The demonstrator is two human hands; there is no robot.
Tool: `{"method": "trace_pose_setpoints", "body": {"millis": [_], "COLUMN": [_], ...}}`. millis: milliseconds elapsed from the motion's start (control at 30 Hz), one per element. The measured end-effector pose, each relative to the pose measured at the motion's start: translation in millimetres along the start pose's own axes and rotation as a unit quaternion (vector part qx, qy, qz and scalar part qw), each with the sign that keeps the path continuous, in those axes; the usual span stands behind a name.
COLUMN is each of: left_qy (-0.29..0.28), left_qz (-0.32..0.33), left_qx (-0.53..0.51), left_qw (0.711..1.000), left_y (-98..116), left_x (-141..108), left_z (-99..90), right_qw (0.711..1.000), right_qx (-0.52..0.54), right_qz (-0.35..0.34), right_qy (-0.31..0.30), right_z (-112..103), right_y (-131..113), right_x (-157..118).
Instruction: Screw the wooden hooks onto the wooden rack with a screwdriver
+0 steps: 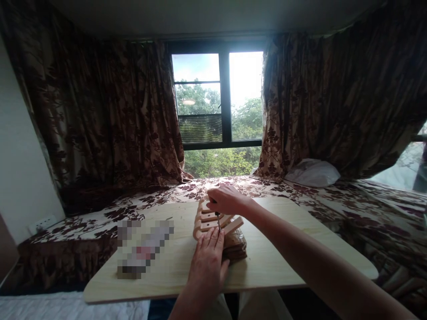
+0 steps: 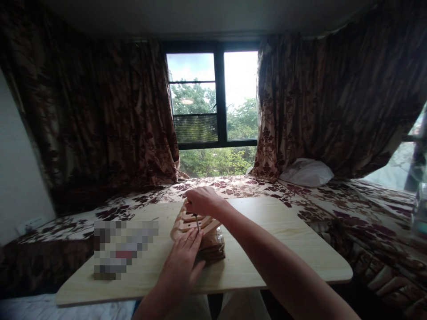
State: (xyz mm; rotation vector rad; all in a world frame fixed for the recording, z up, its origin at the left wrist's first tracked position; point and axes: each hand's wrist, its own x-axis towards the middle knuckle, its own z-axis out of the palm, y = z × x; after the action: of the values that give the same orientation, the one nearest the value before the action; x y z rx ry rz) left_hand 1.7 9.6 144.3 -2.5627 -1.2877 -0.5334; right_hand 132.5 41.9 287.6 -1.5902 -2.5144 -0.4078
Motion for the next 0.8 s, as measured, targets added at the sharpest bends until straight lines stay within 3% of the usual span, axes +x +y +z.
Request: {"method": "trace_pose_setpoints", "body": {"millis": [133, 333, 600, 800], "left_qy": [-0.003, -0.014, -0.034, -0.037], "left_qz": [-0.009, -0.025, -0.033, -0.040], "left_qx": [0.008, 0.012, -0.002, -0.005], "left_qw": [1.000, 1.000, 0.999, 0.999], "left_y": [4.3, 8.8, 9.6, 7.9], "left_x": [1.8, 1.7, 1.6, 0.8], "left_z": [-1.0, -1.3, -6.0, -5.9], "right_qw": [1.000, 0.998, 0.999, 0.997], "right_qx": [0.005, 0.027, 0.008, -0.002], "right_qz": [0.004, -0.044, 0.009, -0.012], "right_qy": [-0.009, -0.038, -0.048, -0.070], "right_z": [0.8, -8.1, -1.1, -12.3], "right_y": [8.4, 14.7, 10.7, 7.9], "right_x": [2.8, 1.0, 7.9, 9.1]}}
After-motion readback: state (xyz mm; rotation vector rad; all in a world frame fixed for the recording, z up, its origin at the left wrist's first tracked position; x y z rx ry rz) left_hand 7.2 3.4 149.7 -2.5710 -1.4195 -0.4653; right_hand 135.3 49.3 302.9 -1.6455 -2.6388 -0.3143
